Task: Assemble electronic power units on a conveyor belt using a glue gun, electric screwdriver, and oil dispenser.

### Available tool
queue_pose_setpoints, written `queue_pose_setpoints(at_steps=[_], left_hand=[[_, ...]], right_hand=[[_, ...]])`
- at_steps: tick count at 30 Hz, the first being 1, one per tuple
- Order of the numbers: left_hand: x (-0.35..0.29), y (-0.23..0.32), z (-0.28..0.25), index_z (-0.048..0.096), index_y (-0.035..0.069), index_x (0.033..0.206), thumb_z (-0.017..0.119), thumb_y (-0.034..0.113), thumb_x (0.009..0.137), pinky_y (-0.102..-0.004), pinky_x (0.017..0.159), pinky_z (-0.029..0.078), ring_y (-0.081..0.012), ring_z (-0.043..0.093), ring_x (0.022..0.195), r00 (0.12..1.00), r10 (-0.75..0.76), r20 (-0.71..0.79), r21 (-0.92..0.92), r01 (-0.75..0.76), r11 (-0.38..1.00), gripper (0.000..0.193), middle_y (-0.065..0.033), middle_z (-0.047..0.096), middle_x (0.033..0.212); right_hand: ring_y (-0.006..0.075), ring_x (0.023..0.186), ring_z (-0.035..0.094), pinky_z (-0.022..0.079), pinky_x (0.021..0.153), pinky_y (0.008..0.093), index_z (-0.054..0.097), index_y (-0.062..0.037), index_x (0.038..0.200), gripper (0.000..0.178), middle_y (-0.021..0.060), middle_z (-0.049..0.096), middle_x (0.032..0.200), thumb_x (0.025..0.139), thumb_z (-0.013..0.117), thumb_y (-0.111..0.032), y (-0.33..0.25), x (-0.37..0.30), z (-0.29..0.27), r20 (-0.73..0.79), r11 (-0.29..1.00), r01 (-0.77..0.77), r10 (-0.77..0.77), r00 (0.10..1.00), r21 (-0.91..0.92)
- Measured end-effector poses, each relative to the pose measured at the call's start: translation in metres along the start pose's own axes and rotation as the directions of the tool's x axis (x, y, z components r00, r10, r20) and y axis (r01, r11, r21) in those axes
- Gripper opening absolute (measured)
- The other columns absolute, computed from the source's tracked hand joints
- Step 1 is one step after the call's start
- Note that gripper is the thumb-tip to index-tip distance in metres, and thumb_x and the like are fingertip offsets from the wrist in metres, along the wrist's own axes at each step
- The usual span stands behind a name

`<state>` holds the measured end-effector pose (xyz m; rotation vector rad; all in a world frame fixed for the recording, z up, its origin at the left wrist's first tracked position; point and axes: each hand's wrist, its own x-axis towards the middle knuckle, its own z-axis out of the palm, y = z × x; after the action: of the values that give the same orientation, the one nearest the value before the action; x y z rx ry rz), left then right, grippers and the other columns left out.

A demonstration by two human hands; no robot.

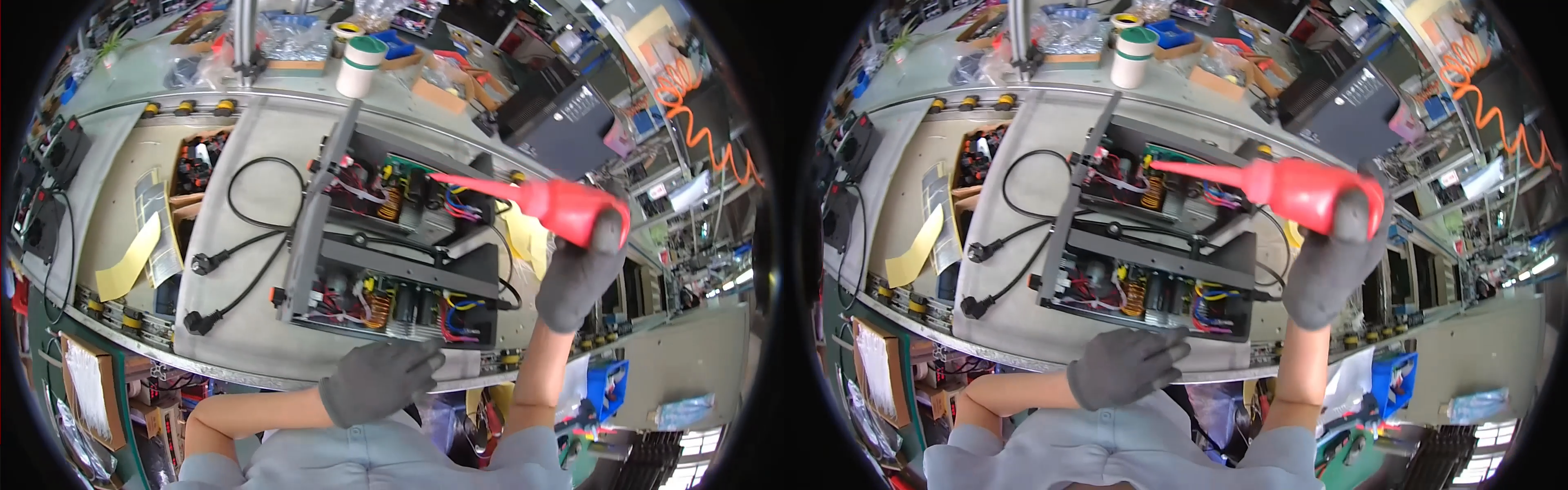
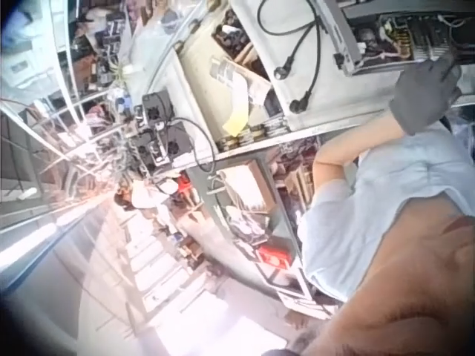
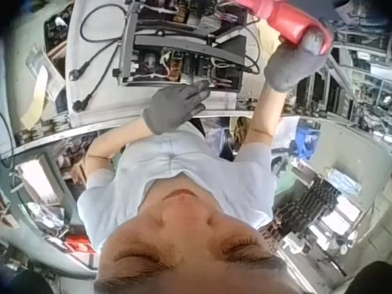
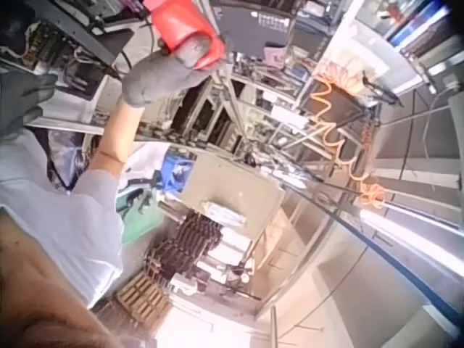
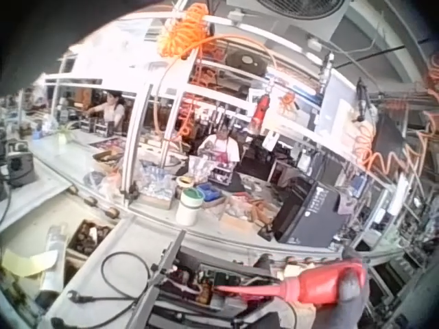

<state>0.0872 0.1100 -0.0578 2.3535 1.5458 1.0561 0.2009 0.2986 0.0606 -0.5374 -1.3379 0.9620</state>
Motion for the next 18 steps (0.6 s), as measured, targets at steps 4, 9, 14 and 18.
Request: queue_pose_setpoints(at_steps=[4,9,14,18], left_hand=[[0.024,-0.005,0.012,0.057,0.007,0.111,0.060,0.027,0.082,-0.0288,0.064,0.051,-0.0181,0.061,0.079,0.993,-0.104,-0.052,0.016,0.105,0.994,0.035,-0.0083,0.049,0.126],[0.037,-0.002,0.035,0.055,0.011,0.110,0.064,0.027,0.080,-0.0320,0.057,0.051,-0.0200,0.063,0.071,0.987,-0.158,-0.010,-0.006,0.158,0.987,0.035,-0.0091,0.047,0.125],[0.029,0.000,0.071,0.057,0.015,0.103,0.063,0.027,0.081,-0.0290,0.046,0.049,-0.0161,0.064,0.064,0.957,-0.212,-0.200,0.075,0.230,0.970,0.026,-0.0014,0.056,0.113],[0.028,0.001,0.077,0.058,0.016,0.102,0.064,0.026,0.081,-0.0278,0.045,0.047,-0.0151,0.063,0.061,0.951,-0.234,-0.203,0.171,0.270,0.948,0.024,0.0010,0.059,0.107]], right_hand=[[0.0203,0.093,0.056,0.044,0.083,0.0314,0.047,0.0024,0.116,0.058,0.0118,0.057,0.104,0.086,0.054,-0.046,-0.024,-0.039,-0.066,0.002,0.969,-0.024,0.025,1.000,-0.247],[0.0165,0.076,0.054,0.045,0.072,0.0278,0.045,0.0013,0.112,0.062,0.0124,0.057,0.092,0.074,0.066,-0.043,-0.051,-0.079,-0.065,-0.106,0.901,0.136,-0.195,0.975,-0.412],[0.0186,0.082,0.057,0.047,0.076,0.0299,0.045,0.0005,0.112,0.051,0.0134,0.059,0.090,0.072,0.071,-0.019,-0.045,-0.099,-0.073,0.097,0.862,0.221,-0.199,0.975,-0.456],[0.0180,0.085,0.058,0.047,0.079,0.0294,0.050,0.0009,0.108,0.046,0.0114,0.059,0.094,0.068,0.073,-0.004,-0.030,-0.098,-0.069,0.265,0.804,0.315,-0.203,0.943,-0.504]])
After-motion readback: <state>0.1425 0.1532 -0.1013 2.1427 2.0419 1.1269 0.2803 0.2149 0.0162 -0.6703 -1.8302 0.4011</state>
